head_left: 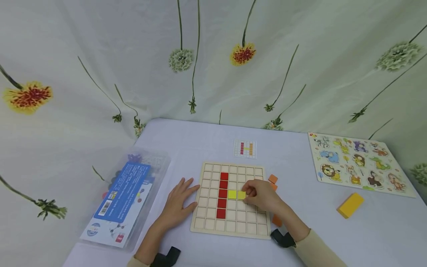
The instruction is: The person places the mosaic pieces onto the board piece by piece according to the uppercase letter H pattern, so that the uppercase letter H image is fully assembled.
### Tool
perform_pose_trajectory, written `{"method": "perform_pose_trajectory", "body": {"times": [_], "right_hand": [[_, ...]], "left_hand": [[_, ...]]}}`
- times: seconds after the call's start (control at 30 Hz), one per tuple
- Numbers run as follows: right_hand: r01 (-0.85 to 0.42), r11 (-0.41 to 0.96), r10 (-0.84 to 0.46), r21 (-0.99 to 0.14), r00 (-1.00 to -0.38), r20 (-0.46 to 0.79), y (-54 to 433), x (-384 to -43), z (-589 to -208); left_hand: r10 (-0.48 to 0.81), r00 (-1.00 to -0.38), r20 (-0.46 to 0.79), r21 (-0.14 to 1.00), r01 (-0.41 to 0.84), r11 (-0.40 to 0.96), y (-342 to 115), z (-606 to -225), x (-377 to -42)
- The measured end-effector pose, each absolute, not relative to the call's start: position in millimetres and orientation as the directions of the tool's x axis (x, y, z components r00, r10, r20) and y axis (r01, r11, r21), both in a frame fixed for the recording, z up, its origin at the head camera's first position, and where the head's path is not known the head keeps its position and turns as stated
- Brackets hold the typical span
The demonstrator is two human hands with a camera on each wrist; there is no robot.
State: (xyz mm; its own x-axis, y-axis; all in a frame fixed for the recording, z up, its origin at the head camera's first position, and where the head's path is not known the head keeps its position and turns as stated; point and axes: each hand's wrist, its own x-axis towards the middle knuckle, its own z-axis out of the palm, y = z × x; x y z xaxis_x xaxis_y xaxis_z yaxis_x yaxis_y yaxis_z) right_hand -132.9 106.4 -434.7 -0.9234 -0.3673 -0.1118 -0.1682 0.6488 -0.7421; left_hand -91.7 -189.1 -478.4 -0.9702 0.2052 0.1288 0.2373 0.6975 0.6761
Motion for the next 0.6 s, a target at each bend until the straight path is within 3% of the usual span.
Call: {"method": "perform_pose_trajectory", "body": {"times": [0.2,0.4,0.6], "right_hand": [[-0.155,0.631,-0.368,-0.760,-0.923,-0.118,112.2,-131.1,-432.2],[-0.273,0.564,-0.441,-0.779,-0.898,-0.004,137.7,-132.8,-420.5],[-0.287,0.582,-0.348,-0.761,-0.934,0.086,167.3,-145.2,-411.3]], "left_hand": [[0.209,-0.970,0.128,0.675,0.239,0.698,-188.2,-478.8,-90.7],[0.206,-0.970,0.127,0.668,0.238,0.705,-188.2,-479.7,-91.5],[0.203,-0.971,0.124,0.668,0.233,0.706,-189.6,-479.0,-91.3]]}}
